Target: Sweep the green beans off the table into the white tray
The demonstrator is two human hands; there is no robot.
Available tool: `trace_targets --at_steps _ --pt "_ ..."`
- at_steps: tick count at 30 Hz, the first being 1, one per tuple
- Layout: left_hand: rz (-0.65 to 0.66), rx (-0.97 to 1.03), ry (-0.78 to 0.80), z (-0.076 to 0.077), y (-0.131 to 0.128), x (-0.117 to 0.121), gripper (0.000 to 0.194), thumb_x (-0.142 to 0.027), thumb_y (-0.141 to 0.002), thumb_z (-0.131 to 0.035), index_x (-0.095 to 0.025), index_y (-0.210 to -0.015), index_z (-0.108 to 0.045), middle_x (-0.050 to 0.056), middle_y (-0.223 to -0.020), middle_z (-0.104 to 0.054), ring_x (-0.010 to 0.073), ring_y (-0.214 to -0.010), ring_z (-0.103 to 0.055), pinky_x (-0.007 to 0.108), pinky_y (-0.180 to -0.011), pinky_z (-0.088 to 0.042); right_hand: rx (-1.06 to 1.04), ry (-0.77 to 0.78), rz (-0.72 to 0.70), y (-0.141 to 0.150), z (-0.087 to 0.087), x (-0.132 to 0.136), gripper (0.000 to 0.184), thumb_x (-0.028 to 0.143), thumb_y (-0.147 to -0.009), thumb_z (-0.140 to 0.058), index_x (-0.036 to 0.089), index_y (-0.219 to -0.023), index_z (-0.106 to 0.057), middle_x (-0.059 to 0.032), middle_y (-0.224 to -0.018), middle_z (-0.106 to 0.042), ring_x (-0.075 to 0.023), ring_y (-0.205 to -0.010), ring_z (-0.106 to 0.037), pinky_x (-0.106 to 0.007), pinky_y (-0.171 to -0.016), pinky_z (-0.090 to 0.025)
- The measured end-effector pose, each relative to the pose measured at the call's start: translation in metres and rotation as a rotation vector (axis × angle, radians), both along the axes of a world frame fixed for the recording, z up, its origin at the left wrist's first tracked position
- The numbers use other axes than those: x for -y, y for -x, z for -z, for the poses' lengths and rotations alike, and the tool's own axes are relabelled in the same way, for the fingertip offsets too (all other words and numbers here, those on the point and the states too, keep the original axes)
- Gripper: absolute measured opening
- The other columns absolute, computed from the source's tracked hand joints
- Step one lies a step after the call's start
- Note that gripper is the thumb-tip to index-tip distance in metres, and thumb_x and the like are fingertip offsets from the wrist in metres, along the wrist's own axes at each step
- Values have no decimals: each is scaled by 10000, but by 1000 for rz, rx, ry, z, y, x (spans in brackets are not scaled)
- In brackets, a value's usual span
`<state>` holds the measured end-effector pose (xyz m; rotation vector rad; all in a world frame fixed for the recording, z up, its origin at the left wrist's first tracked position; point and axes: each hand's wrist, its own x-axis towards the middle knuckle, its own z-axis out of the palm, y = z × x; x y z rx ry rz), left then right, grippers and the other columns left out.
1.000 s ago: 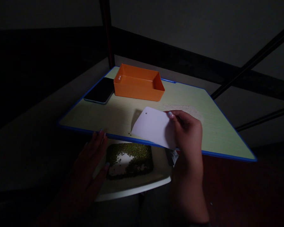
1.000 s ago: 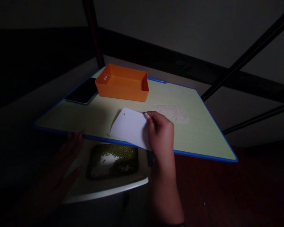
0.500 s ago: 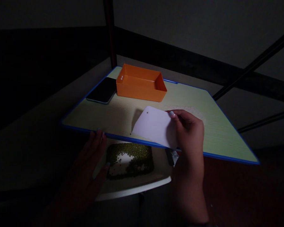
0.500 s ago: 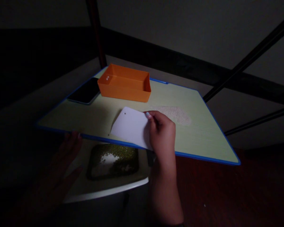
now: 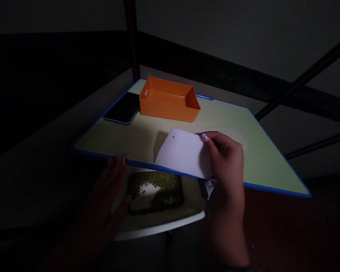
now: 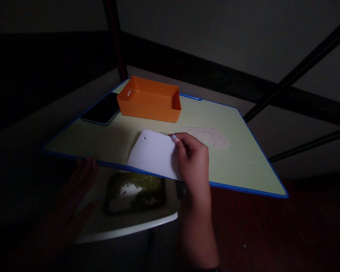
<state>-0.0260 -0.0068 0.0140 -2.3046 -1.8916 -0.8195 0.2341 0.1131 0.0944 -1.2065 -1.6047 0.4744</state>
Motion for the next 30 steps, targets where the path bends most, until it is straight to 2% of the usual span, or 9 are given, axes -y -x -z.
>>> trace_targets --at_steps 6,14,22,30 --pt "11 8 7 6 7 -2 647 -353 -907 -387 -277 -1502 -145 60 -1601 -249 273 -1456 -225 497 -1057 -410 66 -10 199 -10 -5 6 159 201 -840 -607 201 -837 -767 -12 -775 -770 -129 -698 -664 -250 -619 -462" --pt "10 18 -3 4 7 -2 645 -348 -910 -389 -275 -1502 -145 65 -1602 -248 271 -1456 -225 499 -1055 -408 113 42 160 -14 -4 10 177 225 -840 -583 192 -839 -756 -31 -799 -760 -139 -700 -651 -260 -602 -437" --pt "14 36 -1 6 10 -2 639 -374 -911 -381 -289 -1500 -148 60 -1603 -252 273 -1452 -238 500 -1062 -398 177 32 249 -18 1 4 192 213 -829 -559 185 -823 -749 -20 -735 -744 -135 -657 -621 -270 -588 -409" --pt "4 53 54 7 9 -1 655 -381 -907 -386 -327 -1501 -116 61 -1609 -243 291 -1457 -226 540 -1070 -386 168 59 303 -20 -2 3 177 229 -810 -577 172 -795 -745 -29 -703 -732 -141 -635 -608 -287 -588 -409"
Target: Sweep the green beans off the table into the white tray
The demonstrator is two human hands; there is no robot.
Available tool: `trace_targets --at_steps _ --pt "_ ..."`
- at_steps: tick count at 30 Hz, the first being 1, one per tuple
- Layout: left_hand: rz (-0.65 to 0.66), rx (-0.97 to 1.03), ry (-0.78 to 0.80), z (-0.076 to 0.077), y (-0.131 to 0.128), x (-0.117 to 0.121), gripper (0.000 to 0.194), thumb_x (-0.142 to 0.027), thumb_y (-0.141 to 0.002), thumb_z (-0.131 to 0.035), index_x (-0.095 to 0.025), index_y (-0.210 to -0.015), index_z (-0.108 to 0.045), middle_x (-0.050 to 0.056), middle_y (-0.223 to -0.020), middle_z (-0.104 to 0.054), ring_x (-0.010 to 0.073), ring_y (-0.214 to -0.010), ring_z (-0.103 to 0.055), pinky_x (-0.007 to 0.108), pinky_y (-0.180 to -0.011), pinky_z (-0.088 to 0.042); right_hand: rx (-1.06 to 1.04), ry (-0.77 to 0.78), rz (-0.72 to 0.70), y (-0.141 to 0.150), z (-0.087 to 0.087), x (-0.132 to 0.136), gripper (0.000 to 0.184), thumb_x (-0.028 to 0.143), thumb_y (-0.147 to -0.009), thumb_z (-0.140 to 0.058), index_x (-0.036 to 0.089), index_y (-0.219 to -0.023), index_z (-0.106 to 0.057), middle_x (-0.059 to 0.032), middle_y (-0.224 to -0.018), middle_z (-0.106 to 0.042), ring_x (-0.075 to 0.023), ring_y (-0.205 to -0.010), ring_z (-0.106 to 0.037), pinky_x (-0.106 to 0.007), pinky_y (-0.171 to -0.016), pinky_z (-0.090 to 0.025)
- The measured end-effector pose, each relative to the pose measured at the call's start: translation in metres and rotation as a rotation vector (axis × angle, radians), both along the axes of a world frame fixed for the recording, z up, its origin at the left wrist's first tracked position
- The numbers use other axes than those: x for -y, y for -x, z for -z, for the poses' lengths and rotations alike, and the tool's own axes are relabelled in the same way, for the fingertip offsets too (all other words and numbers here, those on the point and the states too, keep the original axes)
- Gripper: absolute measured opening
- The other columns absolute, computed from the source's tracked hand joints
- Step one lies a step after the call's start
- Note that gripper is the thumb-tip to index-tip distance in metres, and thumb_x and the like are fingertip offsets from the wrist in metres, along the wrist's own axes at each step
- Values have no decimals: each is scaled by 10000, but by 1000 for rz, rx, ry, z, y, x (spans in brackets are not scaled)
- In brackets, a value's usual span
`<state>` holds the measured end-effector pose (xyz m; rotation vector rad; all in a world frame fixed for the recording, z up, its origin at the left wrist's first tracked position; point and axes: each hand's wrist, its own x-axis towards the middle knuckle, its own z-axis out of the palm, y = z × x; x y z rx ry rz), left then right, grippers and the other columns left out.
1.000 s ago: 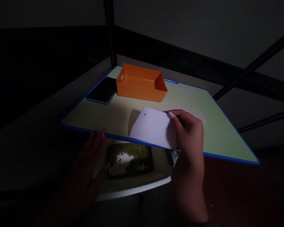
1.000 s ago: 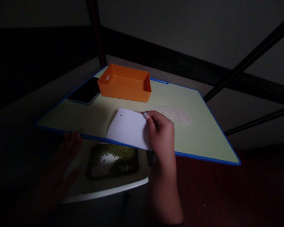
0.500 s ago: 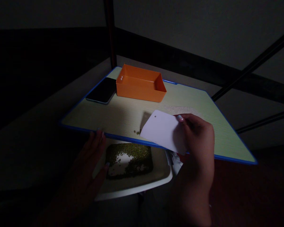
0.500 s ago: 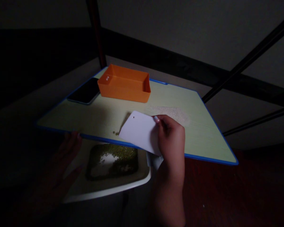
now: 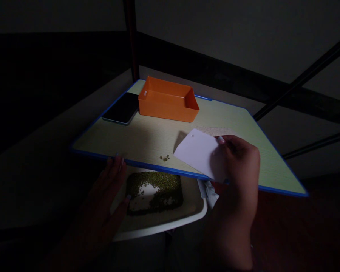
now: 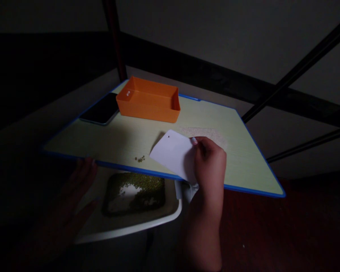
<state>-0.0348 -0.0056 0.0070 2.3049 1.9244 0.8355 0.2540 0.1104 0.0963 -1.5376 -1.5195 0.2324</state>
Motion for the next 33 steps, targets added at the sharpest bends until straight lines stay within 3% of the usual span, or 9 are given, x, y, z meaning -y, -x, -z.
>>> trace_targets --at_steps 12,18,33 --pt "8 -14 -11 -5 -7 2 654 -350 -913 -385 -323 -1503 -104 72 -1612 -235 296 -1461 -216 549 -1072 -387 -108 -38 -120 4 10 -10 156 236 -813 -589 183 -811 -736 -35 -796 -762 -164 -738 -660 -305 -683 -465" --pt "-7 26 11 3 -4 1 653 -365 -912 -385 -326 -1502 -107 35 -1628 -186 277 -1479 -174 533 -1102 -350 -130 -32 -126 4 5 -3 156 236 -827 -594 191 -822 -743 -28 -794 -756 -149 -720 -649 -284 -642 -447" --pt "-5 7 -15 -1 -1 -2 653 -378 -909 -385 -333 -1501 -114 53 -1613 -233 291 -1461 -223 540 -1067 -393 -104 -8 -86 0 2 -1 160 251 -817 -602 186 -800 -747 -25 -748 -743 -142 -674 -623 -284 -608 -428"
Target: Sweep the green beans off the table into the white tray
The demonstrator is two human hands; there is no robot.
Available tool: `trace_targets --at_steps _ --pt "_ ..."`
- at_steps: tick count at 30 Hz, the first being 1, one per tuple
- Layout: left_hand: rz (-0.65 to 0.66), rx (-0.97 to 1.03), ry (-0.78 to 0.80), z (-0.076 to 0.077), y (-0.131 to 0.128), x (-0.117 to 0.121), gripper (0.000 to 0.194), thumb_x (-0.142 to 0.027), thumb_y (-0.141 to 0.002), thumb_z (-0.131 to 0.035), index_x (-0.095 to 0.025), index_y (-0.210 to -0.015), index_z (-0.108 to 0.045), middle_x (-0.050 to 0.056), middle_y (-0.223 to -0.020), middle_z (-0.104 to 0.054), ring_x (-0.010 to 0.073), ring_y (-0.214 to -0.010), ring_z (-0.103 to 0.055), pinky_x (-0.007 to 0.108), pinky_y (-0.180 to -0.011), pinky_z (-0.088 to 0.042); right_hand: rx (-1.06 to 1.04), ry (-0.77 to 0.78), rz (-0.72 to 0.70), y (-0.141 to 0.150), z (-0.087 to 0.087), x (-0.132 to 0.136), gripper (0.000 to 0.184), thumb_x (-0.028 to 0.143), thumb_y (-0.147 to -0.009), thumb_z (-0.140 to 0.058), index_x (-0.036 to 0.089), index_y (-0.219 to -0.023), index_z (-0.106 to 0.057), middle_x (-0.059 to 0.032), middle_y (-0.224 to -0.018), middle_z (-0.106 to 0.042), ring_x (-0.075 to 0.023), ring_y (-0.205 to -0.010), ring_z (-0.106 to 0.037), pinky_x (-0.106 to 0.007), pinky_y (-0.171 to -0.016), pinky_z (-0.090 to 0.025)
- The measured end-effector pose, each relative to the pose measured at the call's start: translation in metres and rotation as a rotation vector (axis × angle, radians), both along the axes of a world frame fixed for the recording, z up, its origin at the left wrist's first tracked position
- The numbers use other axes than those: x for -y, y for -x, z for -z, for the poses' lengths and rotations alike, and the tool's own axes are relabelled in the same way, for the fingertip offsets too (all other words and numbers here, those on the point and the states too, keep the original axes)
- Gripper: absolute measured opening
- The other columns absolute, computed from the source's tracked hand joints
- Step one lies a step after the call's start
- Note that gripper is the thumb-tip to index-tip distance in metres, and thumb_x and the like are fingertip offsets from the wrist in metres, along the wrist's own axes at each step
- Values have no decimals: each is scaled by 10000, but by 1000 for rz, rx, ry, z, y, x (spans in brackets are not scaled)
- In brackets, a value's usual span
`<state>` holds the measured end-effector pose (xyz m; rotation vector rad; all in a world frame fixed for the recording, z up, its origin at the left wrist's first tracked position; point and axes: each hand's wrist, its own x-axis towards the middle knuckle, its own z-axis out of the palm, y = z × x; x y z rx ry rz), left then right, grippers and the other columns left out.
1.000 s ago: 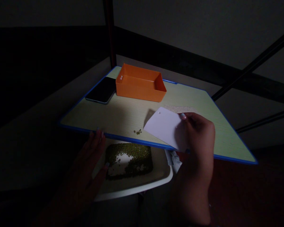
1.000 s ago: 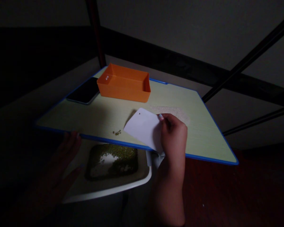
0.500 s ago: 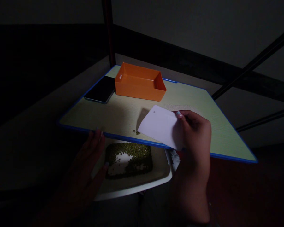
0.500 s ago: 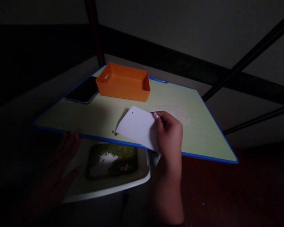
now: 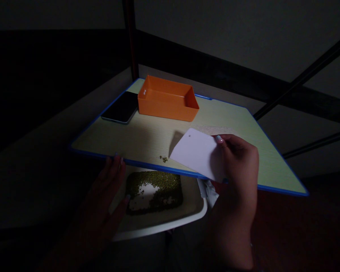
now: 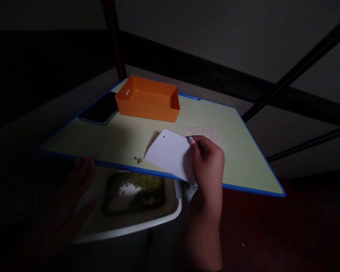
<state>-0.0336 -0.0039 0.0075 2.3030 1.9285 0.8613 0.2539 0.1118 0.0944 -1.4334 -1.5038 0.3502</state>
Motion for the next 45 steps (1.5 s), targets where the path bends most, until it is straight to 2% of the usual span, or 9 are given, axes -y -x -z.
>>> trace_targets --at_steps 6,15,33,45 --pt "12 11 27 1 0 0 660 -388 -908 -393 -337 -1501 -105 56 -1617 -224 296 -1465 -202 556 -1082 -369 10 -17 42 -2 1 -2 155 252 -809 -608 180 -799 -745 -33 -757 -754 -153 -689 -641 -296 -631 -442" --pt "6 5 10 0 0 2 662 -368 -907 -396 -331 -1502 -109 60 -1614 -219 296 -1457 -215 540 -1081 -380 4 1 -27 -1 2 0 154 247 -818 -597 193 -795 -739 -24 -769 -750 -152 -700 -641 -293 -638 -449" --pt "0 -32 -16 -4 -5 2 650 -372 -912 -391 -302 -1502 -129 80 -1598 -266 302 -1444 -247 534 -1049 -410 -2 -11 -54 5 4 -1 149 211 -825 -597 187 -809 -743 -24 -787 -758 -143 -718 -644 -280 -652 -451" --pt "7 -27 -20 -1 -4 2 647 -369 -911 -389 -284 -1502 -141 71 -1607 -243 292 -1459 -228 527 -1050 -410 -51 9 -110 5 3 0 145 214 -833 -609 204 -816 -753 -15 -788 -755 -129 -698 -645 -255 -600 -427"
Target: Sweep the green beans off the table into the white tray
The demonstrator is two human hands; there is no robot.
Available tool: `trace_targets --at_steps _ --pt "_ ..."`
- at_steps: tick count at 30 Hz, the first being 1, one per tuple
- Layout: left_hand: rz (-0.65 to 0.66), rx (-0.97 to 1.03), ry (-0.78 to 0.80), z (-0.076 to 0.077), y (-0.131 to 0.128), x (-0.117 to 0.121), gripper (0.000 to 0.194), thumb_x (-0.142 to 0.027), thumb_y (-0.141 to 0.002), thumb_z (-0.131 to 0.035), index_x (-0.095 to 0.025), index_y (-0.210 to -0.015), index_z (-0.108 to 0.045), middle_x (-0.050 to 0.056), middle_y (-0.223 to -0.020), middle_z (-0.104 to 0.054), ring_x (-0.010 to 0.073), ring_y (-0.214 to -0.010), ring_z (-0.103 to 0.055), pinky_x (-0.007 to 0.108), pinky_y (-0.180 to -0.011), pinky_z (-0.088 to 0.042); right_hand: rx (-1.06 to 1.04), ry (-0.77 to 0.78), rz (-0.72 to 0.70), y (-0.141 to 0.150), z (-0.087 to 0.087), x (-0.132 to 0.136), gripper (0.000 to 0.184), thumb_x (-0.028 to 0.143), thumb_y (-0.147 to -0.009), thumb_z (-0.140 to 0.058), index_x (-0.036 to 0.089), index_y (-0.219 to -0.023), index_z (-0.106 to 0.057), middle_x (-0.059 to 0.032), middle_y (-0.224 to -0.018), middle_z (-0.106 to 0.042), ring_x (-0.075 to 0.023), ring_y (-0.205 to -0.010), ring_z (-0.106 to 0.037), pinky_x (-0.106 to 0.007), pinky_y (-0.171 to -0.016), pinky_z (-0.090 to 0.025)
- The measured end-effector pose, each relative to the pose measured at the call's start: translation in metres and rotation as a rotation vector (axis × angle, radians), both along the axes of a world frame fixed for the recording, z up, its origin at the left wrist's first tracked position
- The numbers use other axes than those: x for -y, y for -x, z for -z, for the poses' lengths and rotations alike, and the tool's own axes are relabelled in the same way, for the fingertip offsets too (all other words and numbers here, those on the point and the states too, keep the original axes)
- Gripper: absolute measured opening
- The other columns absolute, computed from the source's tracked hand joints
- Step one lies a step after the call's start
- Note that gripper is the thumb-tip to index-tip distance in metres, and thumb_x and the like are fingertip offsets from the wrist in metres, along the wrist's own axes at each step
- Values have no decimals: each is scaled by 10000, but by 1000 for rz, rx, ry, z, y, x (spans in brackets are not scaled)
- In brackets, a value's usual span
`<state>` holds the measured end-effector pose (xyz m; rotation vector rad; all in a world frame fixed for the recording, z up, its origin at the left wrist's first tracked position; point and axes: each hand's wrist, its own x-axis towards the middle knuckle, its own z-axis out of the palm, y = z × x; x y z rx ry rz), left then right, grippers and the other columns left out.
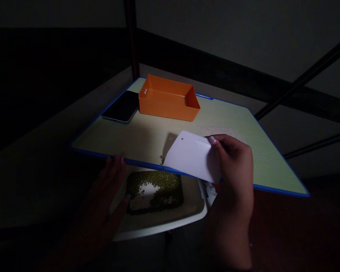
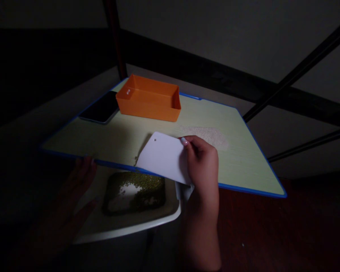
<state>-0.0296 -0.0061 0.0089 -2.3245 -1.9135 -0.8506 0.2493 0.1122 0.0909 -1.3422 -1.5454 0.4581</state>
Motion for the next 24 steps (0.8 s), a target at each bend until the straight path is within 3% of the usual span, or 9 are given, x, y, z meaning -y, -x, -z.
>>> trace_targets --at_steps 6,17,24 --pt "-1 12 9 3 1 0 656 -384 -908 -388 -292 -1503 -128 55 -1617 -215 290 -1466 -213 535 -1068 -390 35 -34 63 0 1 -2 160 202 -832 -604 198 -835 -764 -29 -811 -764 -136 -715 -653 -269 -633 -449" --pt "10 -10 -13 -1 0 0 654 -370 -906 -393 -278 -1503 -141 65 -1609 -235 288 -1458 -227 514 -1054 -409 1 -12 1 2 -1 1 139 207 -833 -610 199 -789 -741 -9 -772 -760 -125 -697 -648 -250 -608 -434" --pt "-6 -17 -32 -1 -2 -1 637 -354 -911 -384 -277 -1500 -156 61 -1599 -260 274 -1455 -241 507 -1043 -418 38 -45 50 2 2 -2 152 193 -829 -599 197 -810 -750 -18 -784 -761 -135 -700 -654 -271 -641 -459"
